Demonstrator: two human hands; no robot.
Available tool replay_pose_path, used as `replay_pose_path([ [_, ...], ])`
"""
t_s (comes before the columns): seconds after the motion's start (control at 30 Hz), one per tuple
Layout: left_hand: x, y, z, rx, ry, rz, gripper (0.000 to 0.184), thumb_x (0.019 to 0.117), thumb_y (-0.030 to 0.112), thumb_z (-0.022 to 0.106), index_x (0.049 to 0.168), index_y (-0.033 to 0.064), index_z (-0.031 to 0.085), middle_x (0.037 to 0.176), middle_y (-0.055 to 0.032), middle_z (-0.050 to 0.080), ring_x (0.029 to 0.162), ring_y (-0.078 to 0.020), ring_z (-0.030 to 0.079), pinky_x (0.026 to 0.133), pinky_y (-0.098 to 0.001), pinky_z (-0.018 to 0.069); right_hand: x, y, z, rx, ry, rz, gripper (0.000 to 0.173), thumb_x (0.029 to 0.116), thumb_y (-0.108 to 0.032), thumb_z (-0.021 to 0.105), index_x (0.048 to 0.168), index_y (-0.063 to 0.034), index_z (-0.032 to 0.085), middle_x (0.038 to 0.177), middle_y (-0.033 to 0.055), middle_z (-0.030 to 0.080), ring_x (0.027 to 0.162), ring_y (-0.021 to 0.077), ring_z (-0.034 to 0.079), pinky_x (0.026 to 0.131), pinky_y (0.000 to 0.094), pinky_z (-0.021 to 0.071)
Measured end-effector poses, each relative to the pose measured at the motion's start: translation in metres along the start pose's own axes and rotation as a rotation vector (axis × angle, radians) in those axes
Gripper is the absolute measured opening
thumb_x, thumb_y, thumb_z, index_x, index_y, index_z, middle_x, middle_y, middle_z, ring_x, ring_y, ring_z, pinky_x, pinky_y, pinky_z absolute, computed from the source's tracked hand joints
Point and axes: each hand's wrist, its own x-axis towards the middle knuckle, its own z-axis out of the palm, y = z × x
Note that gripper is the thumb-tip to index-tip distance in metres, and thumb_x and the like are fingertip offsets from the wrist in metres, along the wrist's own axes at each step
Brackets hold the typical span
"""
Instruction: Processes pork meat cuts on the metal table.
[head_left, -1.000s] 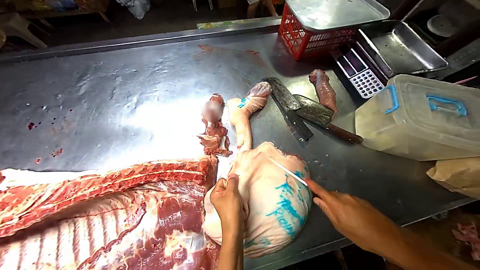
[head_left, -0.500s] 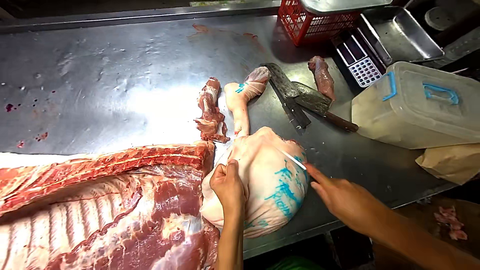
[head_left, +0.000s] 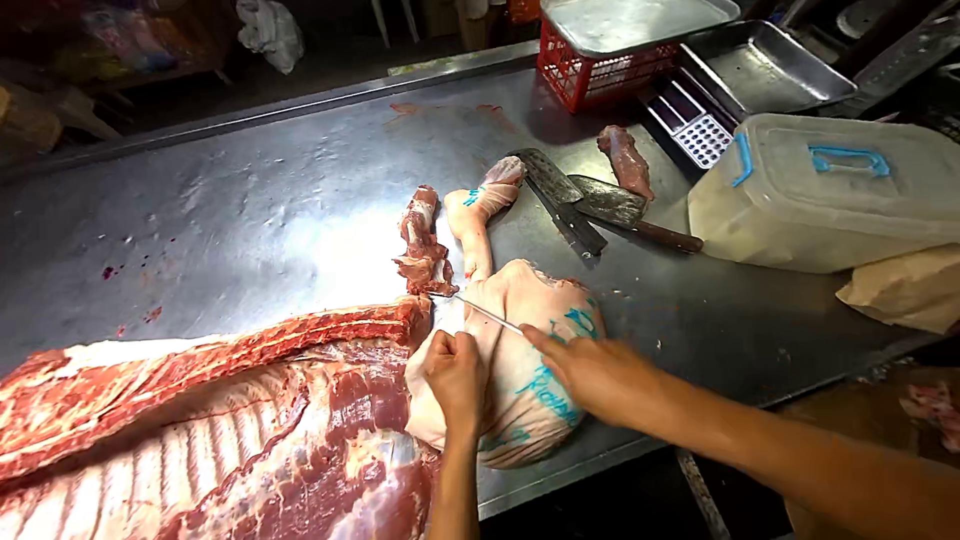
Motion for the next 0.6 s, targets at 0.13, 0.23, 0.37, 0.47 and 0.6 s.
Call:
replay_pose_path([
  [0.13, 0.043, -0.013, -0.002, 0.286, -0.019, 0.171, 0.027, 0.0905, 0.007, 0.058, 0.066, 0.0065, 0.047, 0.057, 0.001, 0.04, 0.052, -0.01, 0.043, 0.052, -0.03, 0.0359, 0.002, 0.074, -0.002, 0.078, 0.033, 0.37, 0.055, 0.1125, -0.031, 0.032, 0.165, -0.0207, 0.021, 0.106, 0.0289, 0.069, 0.098, 0.0505, 0.068, 0.085, 0.0664, 0.0521],
  [0.23, 0.061, -0.022, -0.004, 0.35, -0.006, 0.517, 0.019, 0.0945, 0.007, 0.057, 0.08, -0.0041, 0.062, 0.074, -0.0133, 0.06, 0.07, -0.0241, 0.062, 0.066, -0.038, 0.0508, -0.026, 0.084, 0.025, 0.259, 0.193, 0.483, 0.056, 0.1123, -0.031, 0.037, 0.165, -0.0184, 0.023, 0.102, 0.0265, 0.07, 0.092, 0.0465, 0.069, 0.083, 0.0633, 0.0533],
  [0.37, 0.01, -0.007, -0.005, 0.254, -0.397, 0.785, 0.032, 0.0929, 0.022, 0.057, 0.101, -0.0053, 0.071, 0.119, -0.0287, 0.067, 0.115, -0.0467, 0.063, 0.102, -0.0599, 0.0472, -0.047, 0.038, 0.091, 0.529, 0.374, 0.448, 0.052, 0.1099, -0.026, 0.043, 0.161, -0.0145, 0.036, 0.122, 0.0222, 0.068, 0.103, 0.0385, 0.069, 0.092, 0.0577, 0.0542],
  [0.47, -0.029, -0.024, 0.017, 0.306, -0.49, 0.921, 0.041, 0.0962, 0.041, 0.056, 0.11, 0.0065, 0.073, 0.124, -0.0189, 0.068, 0.122, -0.0389, 0.061, 0.109, -0.0617, 0.0402, -0.046, 0.024, 0.136, 0.518, 0.584, 0.362, 0.048, 0.109, -0.034, 0.044, 0.15, -0.0087, 0.051, 0.106, 0.0171, 0.074, 0.087, 0.0326, 0.074, 0.078, 0.0536, 0.06],
  [0.6, -0.029, -0.042, 0.017, 0.305, -0.429, 1.017, 0.042, 0.0981, 0.046, 0.053, 0.108, 0.009, 0.07, 0.122, -0.0162, 0.068, 0.122, -0.0339, 0.06, 0.114, -0.0562, 0.0361, -0.027, 0.054, 0.163, 0.426, 0.655, 0.354, 0.047, 0.1091, -0.034, 0.044, 0.146, -0.0071, 0.055, 0.096, 0.0164, 0.075, 0.08, 0.0347, 0.074, 0.071, 0.0538, 0.061],
])
